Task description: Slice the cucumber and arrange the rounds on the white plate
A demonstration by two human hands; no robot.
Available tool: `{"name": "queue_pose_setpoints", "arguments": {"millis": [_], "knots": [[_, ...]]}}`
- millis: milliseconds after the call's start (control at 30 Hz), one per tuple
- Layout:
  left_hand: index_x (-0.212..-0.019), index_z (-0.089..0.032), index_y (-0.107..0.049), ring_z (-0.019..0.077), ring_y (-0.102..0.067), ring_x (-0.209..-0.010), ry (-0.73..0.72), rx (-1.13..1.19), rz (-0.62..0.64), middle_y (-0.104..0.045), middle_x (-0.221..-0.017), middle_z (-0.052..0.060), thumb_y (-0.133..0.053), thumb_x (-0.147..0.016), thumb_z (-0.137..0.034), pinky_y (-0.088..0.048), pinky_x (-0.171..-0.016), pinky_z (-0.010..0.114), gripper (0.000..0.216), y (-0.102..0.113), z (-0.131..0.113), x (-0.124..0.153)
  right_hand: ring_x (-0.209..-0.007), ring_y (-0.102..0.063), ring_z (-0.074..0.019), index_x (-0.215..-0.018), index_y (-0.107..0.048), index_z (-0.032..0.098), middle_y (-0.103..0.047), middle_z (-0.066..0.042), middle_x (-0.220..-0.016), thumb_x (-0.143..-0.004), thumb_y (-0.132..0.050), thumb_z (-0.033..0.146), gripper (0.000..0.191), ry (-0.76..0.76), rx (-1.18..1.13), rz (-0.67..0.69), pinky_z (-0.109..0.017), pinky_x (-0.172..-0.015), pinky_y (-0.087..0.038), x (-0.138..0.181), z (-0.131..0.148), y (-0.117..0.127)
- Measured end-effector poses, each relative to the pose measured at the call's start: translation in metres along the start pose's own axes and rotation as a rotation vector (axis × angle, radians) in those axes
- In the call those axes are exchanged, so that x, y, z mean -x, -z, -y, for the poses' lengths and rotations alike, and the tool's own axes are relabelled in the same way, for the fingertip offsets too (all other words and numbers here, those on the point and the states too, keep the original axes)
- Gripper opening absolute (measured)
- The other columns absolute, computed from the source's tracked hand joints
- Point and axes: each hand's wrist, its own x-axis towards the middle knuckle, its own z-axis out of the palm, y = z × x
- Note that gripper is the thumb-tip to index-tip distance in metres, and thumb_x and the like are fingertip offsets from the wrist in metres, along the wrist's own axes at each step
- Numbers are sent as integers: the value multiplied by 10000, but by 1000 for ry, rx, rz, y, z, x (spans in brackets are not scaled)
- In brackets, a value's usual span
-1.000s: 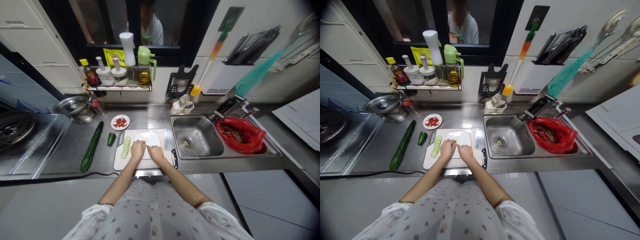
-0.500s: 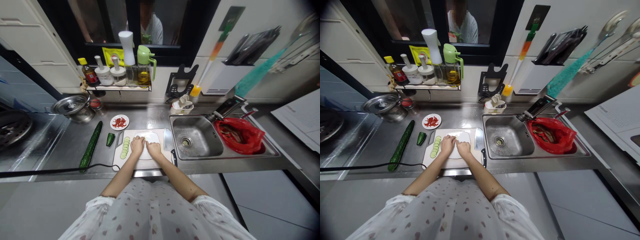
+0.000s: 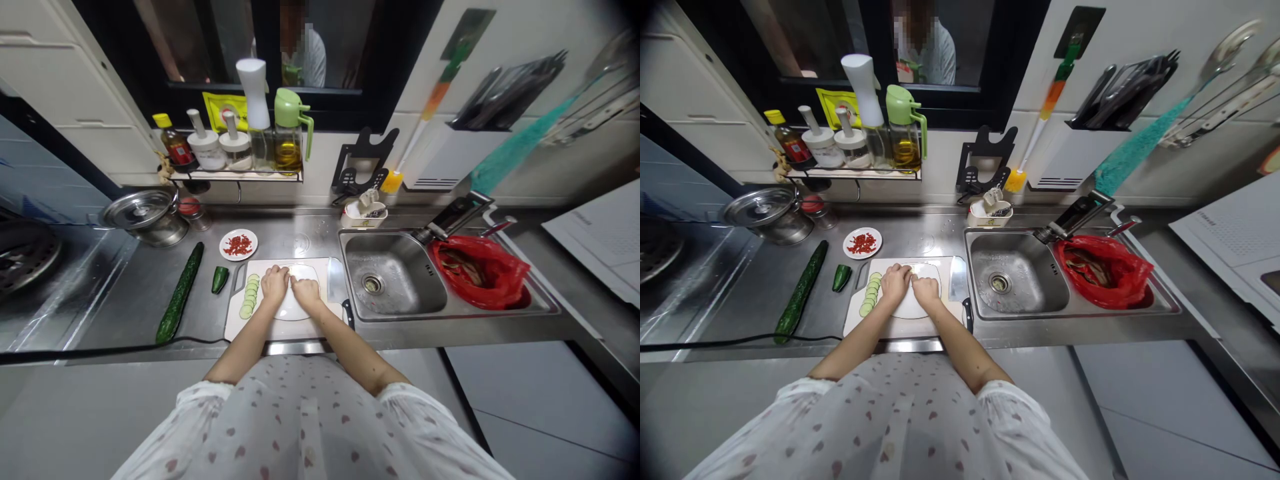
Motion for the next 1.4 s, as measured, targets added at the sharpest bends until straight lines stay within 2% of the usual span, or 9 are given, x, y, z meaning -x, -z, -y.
{"name": "queue_pose_setpoints", "arguments": {"millis": [567, 867, 1400], "knots": [[-1152, -305, -628, 224, -499, -1022, 16, -2, -11, -587, -1093, 74, -437, -924, -368, -401, -834, 325, 304, -2, 0, -2, -912, -660, -217, -1255, -498, 164, -694, -146, -946, -964, -320, 168, 341, -15, -27, -21, -310, -769, -434, -5, -1, -3], [-1173, -296, -615, 227, -488, -1048, 15, 14, 6, -579, -1109, 82, -429, -929, -355, -400, -841, 328, 312, 0, 0, -1, -875, -666, -207, -1284, -488, 221, -699, -129, -946, -1011, -212, 359, 413, -55, -53, 8, -304, -742, -433, 1, -4, -1], [-1149, -292, -622, 228, -494, -1035, -15, 8, -15, -591, -1082, 77, -434, -926, -363, -407, -828, 323, 300, -2, 2, -1, -884, -662, -210, -1219, -547, 211, -700, -122, -933, -1002, -263, 333, 378, -61, -85, 15, -301, -745, -436, -1, -3, 5]]}}
